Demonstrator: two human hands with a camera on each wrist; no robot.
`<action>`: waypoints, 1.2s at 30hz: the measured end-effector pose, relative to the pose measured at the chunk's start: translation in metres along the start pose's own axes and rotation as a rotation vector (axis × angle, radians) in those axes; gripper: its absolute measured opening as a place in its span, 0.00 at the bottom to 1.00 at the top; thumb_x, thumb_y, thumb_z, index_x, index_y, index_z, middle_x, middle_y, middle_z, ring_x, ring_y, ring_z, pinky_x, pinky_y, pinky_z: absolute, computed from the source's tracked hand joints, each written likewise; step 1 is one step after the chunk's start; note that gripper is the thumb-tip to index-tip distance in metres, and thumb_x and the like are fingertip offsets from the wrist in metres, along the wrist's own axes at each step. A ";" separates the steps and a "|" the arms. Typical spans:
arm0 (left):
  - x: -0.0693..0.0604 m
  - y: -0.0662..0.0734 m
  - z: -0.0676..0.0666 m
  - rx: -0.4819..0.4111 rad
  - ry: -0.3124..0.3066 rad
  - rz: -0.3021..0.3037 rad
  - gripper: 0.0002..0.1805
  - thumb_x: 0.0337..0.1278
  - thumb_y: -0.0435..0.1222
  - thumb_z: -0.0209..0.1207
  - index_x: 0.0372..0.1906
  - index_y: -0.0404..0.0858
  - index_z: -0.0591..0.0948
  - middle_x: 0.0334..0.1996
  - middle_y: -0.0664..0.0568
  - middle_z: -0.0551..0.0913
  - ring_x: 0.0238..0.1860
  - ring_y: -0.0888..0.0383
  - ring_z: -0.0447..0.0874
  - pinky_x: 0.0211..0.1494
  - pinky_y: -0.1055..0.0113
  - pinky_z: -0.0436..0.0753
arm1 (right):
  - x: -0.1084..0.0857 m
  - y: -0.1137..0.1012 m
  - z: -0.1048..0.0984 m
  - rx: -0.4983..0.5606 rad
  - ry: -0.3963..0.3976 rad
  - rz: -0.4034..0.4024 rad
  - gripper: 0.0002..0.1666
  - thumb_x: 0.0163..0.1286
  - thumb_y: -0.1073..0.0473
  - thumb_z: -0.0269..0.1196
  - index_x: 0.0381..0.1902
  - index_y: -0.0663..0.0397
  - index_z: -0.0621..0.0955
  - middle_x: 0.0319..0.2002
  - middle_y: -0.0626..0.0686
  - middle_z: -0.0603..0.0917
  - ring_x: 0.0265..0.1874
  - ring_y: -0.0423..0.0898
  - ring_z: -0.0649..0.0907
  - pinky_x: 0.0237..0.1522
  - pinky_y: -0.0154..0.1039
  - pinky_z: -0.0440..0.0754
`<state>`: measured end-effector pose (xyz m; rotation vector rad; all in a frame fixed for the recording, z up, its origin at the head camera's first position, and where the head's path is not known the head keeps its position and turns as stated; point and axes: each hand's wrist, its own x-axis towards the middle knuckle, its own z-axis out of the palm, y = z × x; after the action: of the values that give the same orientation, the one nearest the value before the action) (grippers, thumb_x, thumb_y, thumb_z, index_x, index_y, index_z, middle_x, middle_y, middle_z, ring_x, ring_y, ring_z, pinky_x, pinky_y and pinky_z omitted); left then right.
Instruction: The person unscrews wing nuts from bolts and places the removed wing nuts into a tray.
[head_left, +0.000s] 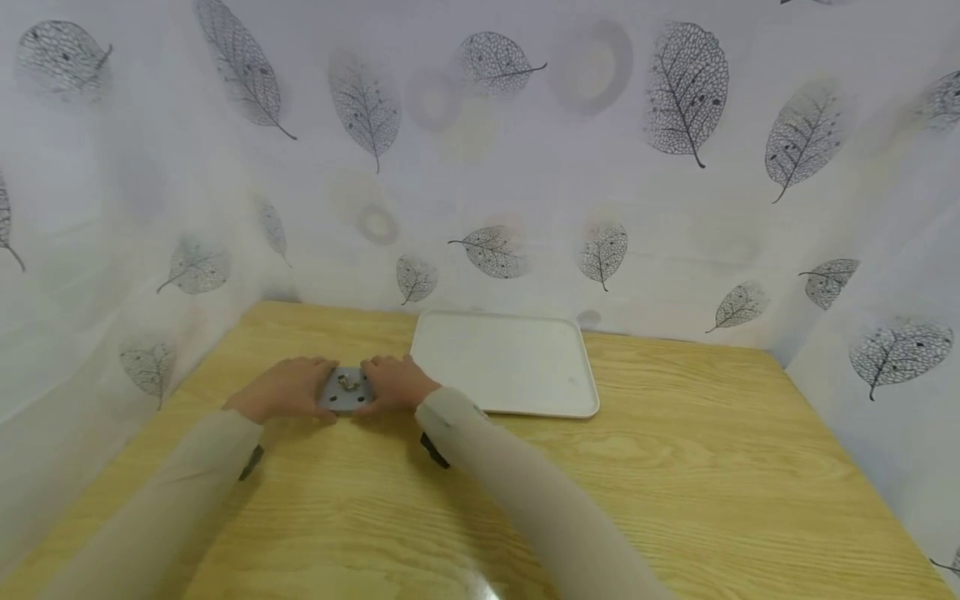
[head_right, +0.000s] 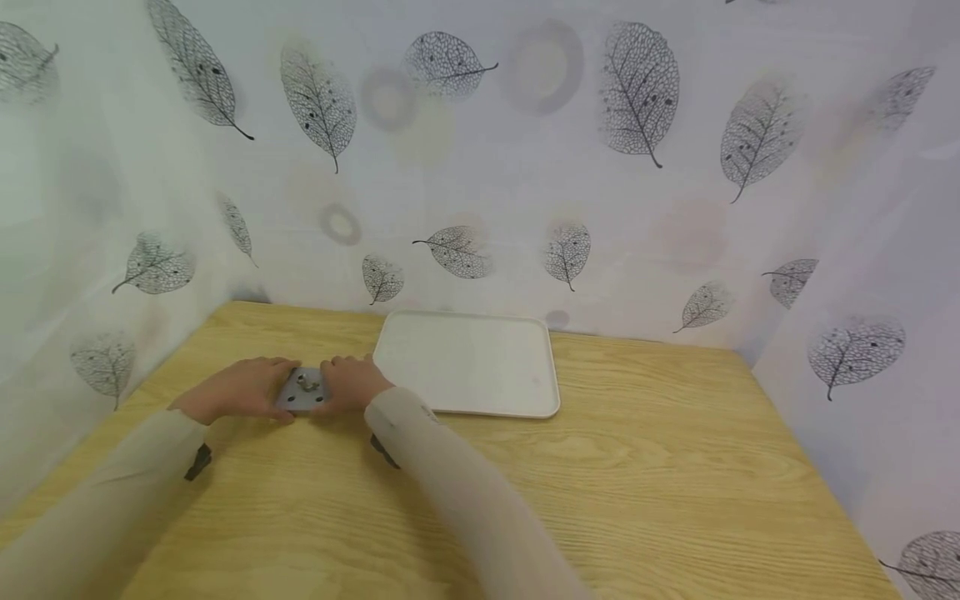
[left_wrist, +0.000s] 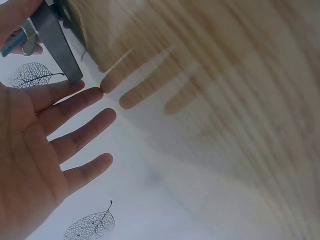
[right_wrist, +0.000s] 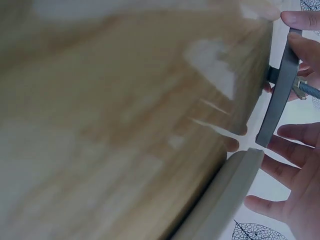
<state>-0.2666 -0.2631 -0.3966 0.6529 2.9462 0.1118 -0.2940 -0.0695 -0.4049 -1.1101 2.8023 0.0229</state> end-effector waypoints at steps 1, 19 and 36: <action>0.000 0.000 0.000 -0.003 -0.007 -0.005 0.53 0.33 0.56 0.71 0.62 0.25 0.66 0.52 0.35 0.77 0.44 0.47 0.78 0.49 0.49 0.80 | 0.000 0.000 0.000 0.002 -0.006 0.007 0.49 0.54 0.26 0.60 0.65 0.48 0.67 0.58 0.46 0.75 0.50 0.40 0.75 0.57 0.41 0.74; 0.010 -0.002 -0.006 -0.024 -0.037 0.036 0.49 0.25 0.54 0.74 0.57 0.29 0.73 0.44 0.45 0.79 0.37 0.55 0.76 0.43 0.57 0.81 | 0.008 0.000 -0.002 -0.039 -0.032 0.018 0.42 0.50 0.26 0.64 0.54 0.46 0.74 0.44 0.43 0.75 0.37 0.38 0.73 0.44 0.37 0.74; 0.011 -0.001 -0.014 -0.018 -0.018 0.038 0.48 0.23 0.55 0.74 0.53 0.29 0.76 0.39 0.47 0.80 0.33 0.57 0.75 0.37 0.62 0.80 | 0.009 0.005 -0.008 -0.010 -0.005 -0.022 0.33 0.47 0.30 0.67 0.43 0.44 0.77 0.35 0.42 0.75 0.33 0.37 0.73 0.36 0.33 0.70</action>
<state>-0.2791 -0.2597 -0.3842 0.7036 2.9129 0.1349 -0.3048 -0.0727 -0.3979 -1.1408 2.7885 0.0382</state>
